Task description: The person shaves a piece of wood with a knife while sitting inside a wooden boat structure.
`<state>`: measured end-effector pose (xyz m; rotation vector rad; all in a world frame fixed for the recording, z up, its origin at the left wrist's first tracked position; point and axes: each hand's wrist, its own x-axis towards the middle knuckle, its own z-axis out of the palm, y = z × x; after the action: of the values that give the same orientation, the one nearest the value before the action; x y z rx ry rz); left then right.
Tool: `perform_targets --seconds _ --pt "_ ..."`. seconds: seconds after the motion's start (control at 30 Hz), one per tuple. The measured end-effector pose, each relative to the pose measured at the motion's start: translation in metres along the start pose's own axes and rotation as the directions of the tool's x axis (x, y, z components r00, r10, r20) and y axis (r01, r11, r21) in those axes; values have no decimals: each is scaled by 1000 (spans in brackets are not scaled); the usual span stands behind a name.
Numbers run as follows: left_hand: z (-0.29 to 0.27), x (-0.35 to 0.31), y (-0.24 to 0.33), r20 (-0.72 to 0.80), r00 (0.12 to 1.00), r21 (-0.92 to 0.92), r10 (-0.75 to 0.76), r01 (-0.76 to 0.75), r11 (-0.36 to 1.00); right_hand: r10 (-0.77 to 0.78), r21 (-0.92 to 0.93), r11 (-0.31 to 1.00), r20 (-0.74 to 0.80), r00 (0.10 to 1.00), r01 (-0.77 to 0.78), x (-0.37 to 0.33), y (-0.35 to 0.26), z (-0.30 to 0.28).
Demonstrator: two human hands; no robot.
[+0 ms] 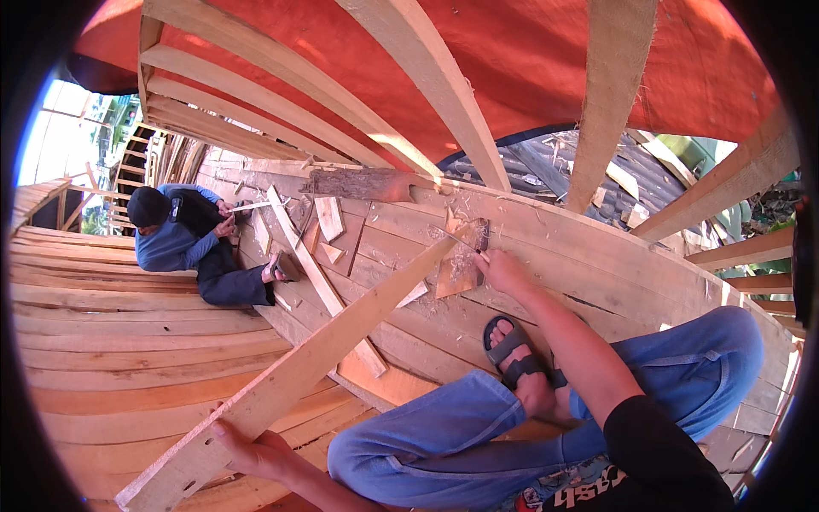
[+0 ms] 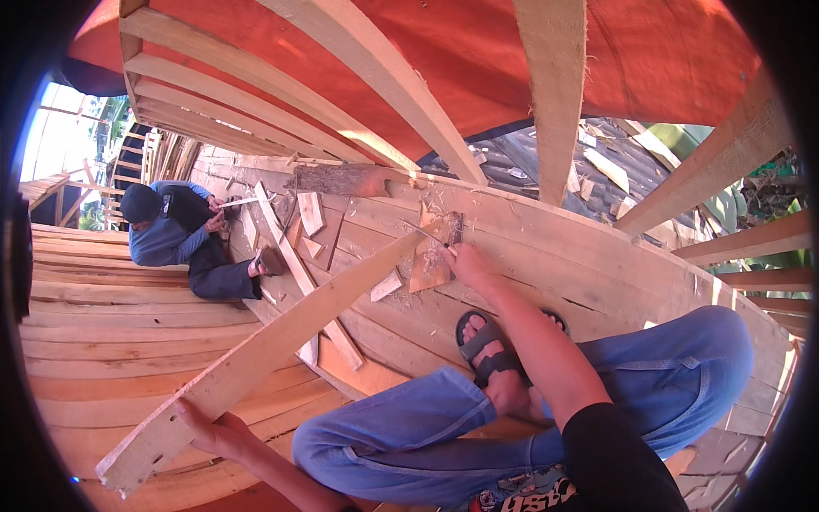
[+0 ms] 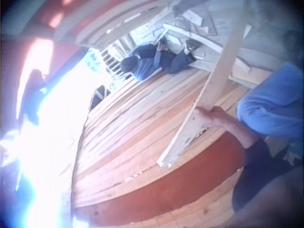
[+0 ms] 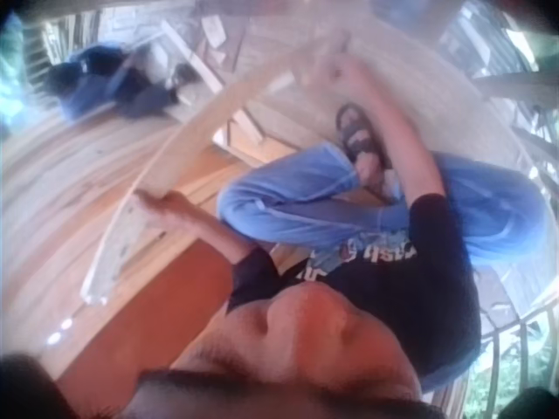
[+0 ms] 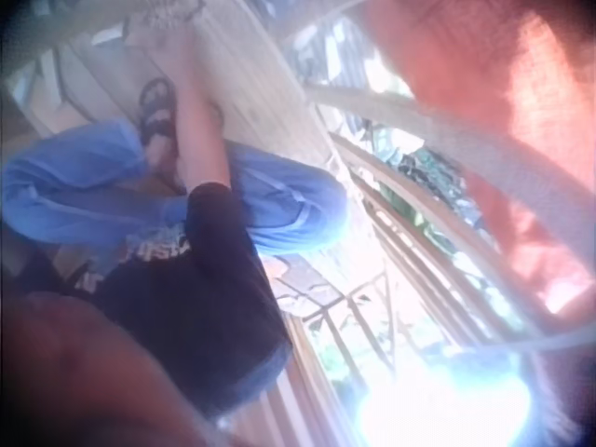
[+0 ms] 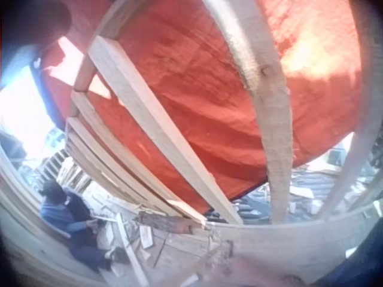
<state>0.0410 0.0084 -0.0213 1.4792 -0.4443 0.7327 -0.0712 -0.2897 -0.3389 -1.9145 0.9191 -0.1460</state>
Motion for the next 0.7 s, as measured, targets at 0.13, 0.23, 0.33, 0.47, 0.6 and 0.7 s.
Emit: perform_targets --seconds 0.13,0.23,0.33,0.47,0.6,0.7 --pt "-6 1 3 -44 999 31 7 -5 1000 -20 64 998 79 997 15 -14 -39 -10" --pt "-8 2 1 -39 999 22 -17 18 1000 -43 35 999 59 997 41 -15 -50 -14" --pt "9 -3 7 -16 1000 3 -27 27 1000 99 -12 995 29 995 -98 13 9 -8" --pt "1 -3 10 -44 998 32 -37 39 999 -7 -19 1000 58 998 8 1 -36 -6" --pt "4 0 6 -19 999 31 -41 42 999 127 11 992 31 991 -128 16 3 -6" --pt "-1 -4 9 -35 999 50 17 -16 999 54 26 998 69 996 -56 15 -1 -1"
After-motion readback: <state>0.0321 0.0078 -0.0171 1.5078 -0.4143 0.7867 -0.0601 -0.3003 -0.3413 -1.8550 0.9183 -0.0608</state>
